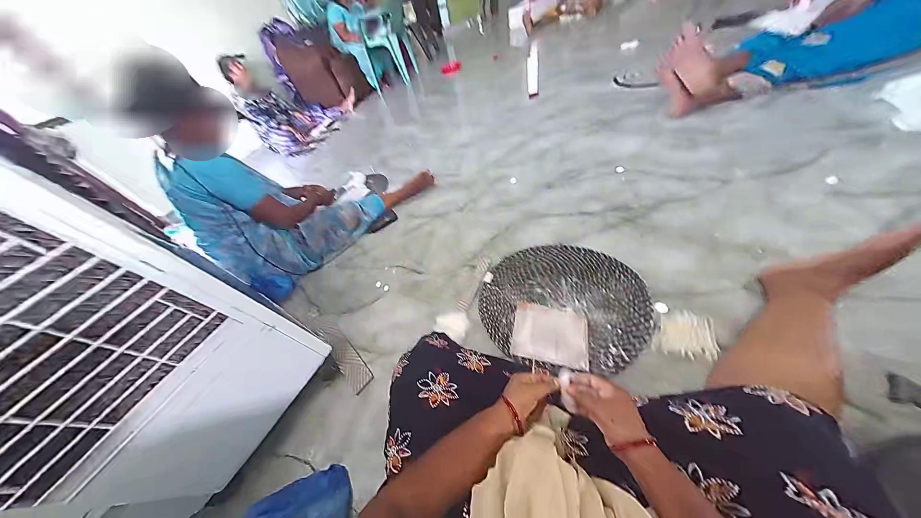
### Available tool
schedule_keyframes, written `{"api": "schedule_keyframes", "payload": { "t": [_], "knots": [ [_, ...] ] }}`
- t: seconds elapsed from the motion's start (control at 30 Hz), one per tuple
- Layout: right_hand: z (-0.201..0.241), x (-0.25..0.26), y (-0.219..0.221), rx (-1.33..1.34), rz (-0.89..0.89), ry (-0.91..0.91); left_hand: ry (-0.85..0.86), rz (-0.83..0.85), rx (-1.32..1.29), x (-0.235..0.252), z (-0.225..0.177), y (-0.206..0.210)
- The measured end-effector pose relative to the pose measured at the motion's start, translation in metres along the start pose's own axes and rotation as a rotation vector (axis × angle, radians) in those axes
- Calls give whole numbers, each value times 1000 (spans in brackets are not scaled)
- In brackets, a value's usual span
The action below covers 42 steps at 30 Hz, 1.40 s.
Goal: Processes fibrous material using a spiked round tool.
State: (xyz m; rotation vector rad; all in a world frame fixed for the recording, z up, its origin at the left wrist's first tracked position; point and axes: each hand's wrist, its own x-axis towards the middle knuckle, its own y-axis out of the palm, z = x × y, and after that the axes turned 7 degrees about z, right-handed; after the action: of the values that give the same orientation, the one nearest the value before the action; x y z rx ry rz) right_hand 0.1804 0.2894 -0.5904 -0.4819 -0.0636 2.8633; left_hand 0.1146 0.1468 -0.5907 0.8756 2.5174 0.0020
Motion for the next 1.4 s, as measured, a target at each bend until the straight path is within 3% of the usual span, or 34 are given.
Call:
{"api": "schedule_keyframes", "payload": {
  "t": [0.17,0.77,0.97,1.2,1.3,1.4],
  "knots": [
    [-9,0,-2,-35,37,-26,-75,20,-56,-5,-5,3],
    [-6,2,-5,-43,11,-31,-84,-2,23,0,-4,1],
    [-15,2,-9,-131,135,31,-62,37,137,0,11,-7],
    [-8,11,-12,131,77,89,-39,4,-164,15,21,-10],
    [-8,8,-11,153,94,103,-39,21,-103,9,23,-11],
    [-8,7,-12,102,80,102,-61,-38,-204,15,18,-8]
  ]
}}
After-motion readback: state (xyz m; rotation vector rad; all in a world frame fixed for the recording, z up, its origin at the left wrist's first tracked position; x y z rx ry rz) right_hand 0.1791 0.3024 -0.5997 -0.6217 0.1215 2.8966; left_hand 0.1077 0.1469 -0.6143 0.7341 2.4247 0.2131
